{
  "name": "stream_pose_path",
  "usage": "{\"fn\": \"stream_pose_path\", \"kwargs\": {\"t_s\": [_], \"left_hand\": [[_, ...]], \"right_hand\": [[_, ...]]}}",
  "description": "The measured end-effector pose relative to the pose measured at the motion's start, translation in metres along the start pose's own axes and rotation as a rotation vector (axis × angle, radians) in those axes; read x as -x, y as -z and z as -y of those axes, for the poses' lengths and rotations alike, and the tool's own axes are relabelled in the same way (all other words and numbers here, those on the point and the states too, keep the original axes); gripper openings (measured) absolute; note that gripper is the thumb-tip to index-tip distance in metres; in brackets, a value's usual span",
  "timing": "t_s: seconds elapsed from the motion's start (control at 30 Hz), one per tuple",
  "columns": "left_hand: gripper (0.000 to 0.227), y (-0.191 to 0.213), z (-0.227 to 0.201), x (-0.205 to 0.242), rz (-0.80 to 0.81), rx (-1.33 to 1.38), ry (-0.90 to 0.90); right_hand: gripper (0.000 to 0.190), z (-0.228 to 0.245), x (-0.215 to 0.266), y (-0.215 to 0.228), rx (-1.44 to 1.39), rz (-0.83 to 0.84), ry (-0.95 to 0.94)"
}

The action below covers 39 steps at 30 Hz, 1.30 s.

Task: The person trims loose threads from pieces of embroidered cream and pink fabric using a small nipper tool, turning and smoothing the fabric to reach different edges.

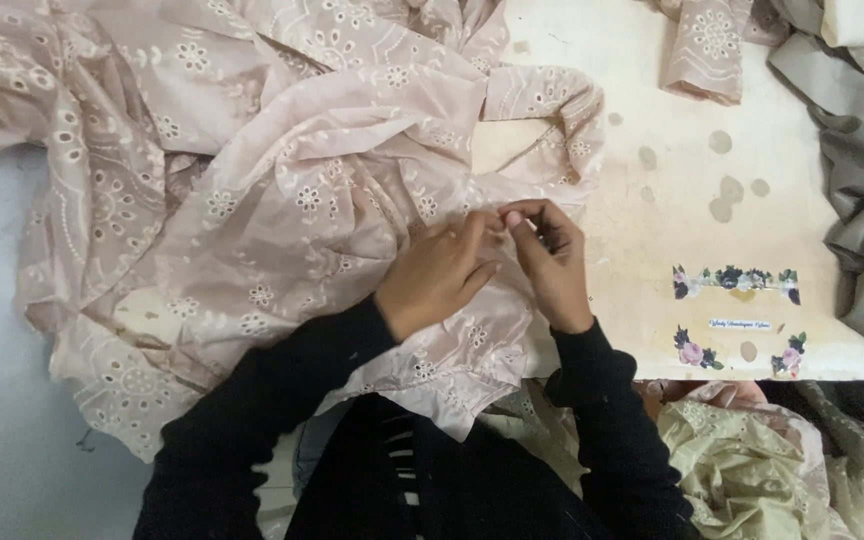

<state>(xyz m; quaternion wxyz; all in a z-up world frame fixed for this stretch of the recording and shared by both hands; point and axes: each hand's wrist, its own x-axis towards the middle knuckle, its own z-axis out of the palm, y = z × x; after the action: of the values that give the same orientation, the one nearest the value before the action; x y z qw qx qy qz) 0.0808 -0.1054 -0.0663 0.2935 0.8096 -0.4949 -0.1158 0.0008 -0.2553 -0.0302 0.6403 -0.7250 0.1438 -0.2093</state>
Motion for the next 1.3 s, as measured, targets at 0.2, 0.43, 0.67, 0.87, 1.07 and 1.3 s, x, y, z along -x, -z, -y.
{"fn": "stream_pose_path", "kwargs": {"t_s": [0.2, 0.43, 0.67, 0.87, 1.07, 1.3], "left_hand": [[0.105, -0.046, 0.055, -0.002, -0.083, 0.208, -0.008], [0.120, -0.045, 0.059, 0.000, -0.163, 0.150, -0.080], [0.126, -0.059, 0.070, -0.001, -0.190, 0.200, -0.093], [0.127, -0.058, 0.068, -0.001, -0.188, 0.153, -0.101], [0.124, -0.048, 0.062, 0.002, -0.109, 0.173, -0.115], [0.071, -0.049, 0.041, 0.006, 0.203, 0.114, -0.286]], "right_hand": [[0.024, -0.055, 0.005, 0.025, 0.227, 0.227, -0.102], [0.038, -0.077, -0.005, 0.012, 0.517, 0.296, 0.188], [0.016, -0.066, -0.016, 0.045, 0.492, 0.056, 0.261], [0.023, -0.076, 0.002, 0.024, 0.598, 0.388, 0.330], [0.022, -0.101, -0.012, 0.104, 0.398, -0.130, 0.251], [0.067, -0.047, -0.054, 0.123, 0.420, -0.376, 0.143]]}}
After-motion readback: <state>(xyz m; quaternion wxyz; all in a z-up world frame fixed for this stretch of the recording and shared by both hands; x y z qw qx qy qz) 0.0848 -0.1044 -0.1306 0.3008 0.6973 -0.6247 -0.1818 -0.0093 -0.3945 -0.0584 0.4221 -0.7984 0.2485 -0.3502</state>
